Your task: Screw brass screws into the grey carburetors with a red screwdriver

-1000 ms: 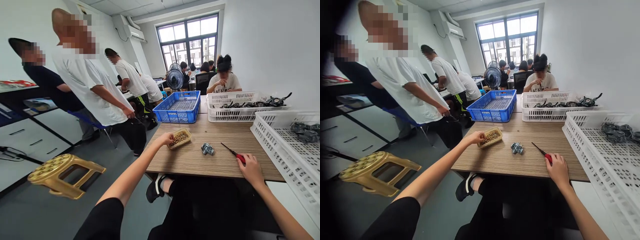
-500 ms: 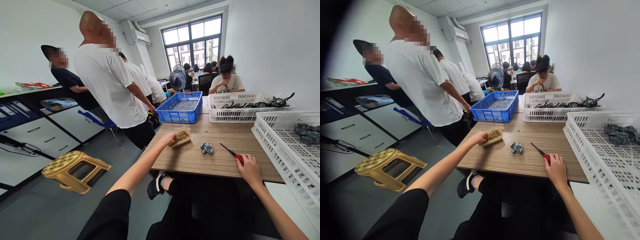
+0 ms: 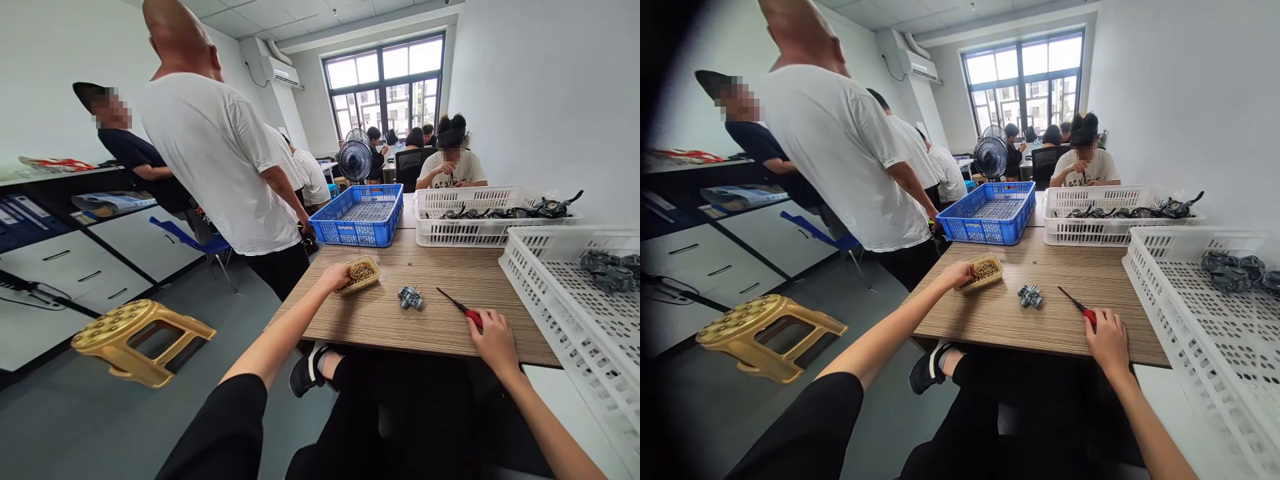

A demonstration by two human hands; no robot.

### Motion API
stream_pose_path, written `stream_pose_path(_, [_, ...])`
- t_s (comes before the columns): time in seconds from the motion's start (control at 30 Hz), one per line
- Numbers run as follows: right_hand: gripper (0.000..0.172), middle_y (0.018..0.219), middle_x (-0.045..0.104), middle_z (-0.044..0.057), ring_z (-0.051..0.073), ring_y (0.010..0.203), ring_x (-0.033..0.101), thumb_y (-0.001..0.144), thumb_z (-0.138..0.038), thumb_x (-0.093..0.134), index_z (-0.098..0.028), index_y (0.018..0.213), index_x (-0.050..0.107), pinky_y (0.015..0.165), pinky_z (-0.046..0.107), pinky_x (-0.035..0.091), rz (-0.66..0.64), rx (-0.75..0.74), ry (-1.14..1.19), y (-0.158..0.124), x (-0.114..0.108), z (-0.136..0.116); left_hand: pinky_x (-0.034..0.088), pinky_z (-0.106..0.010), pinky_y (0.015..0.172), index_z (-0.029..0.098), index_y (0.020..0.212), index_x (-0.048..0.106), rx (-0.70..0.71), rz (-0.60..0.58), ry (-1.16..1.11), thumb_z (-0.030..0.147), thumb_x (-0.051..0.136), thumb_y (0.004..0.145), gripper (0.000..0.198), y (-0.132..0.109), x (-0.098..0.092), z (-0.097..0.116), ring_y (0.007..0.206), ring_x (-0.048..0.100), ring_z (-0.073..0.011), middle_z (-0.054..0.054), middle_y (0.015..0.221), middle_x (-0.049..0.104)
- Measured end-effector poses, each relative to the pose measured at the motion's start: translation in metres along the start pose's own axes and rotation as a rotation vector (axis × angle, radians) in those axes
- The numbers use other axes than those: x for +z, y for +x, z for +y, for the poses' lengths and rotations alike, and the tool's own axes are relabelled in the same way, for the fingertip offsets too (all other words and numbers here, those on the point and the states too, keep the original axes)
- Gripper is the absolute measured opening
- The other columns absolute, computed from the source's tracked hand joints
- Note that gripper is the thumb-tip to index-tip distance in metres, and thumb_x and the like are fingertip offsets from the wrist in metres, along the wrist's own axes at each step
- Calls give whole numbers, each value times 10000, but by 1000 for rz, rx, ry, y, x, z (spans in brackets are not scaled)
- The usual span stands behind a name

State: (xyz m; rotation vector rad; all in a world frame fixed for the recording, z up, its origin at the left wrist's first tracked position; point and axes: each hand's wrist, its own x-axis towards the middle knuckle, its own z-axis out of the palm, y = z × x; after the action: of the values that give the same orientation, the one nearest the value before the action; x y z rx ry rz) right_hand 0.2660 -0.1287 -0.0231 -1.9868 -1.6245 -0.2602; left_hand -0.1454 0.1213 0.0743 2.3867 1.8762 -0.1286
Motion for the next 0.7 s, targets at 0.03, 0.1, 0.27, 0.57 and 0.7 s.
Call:
stream_pose_path(0.03, [311, 1079, 699, 141, 322, 993, 594, 1011, -380, 464, -189, 1118, 685, 876, 445, 477, 2, -1, -5, 0, 0, 0, 521, -227, 814, 253, 968, 736, 4, 3, -3, 247, 712, 825, 145, 1, 0, -1, 1016, 728, -209, -47, 1076, 791])
stream_pose_path(0.1, [312, 1073, 698, 140, 319, 990, 594, 1013, -376, 470, -179, 1122, 686, 876, 440, 477, 6, -2, -15, 0, 0, 1, 520, -218, 812, 248, 947, 741, 15, 8, -10, 236, 710, 827, 124, 4, 0, -3, 1012, 729, -201, -46, 1069, 790])
stream_pose_path(0.27, [295, 1100, 701, 136, 311, 1003, 598, 1015, -364, 475, -187, 1116, 688, 886, 434, 475, 9, -1, -29, 1, 0, -1, 516, -214, 796, 244, 927, 755, 52, 20, -32, 202, 703, 828, 119, 10, 4, -6, 973, 735, -193, -48, 1038, 792])
stream_pose_path(0.57, [273, 1080, 704, 126, 308, 1000, 604, 1015, -361, 502, -193, 1117, 692, 879, 428, 478, -9, -8, -37, 2, 0, 1, 506, -228, 790, 258, 923, 771, 101, 18, -42, 186, 658, 834, 161, 13, 9, -8, 910, 731, -191, -40, 971, 790])
stream_pose_path(0.7, [265, 1073, 704, 128, 308, 1000, 607, 1013, -350, 508, -190, 1108, 696, 872, 427, 483, -11, -2, -32, 2, -2, 1, 501, -238, 769, 234, 844, 745, 97, 13, -46, 220, 686, 827, 63, 14, 10, -6, 838, 722, -196, -51, 878, 770])
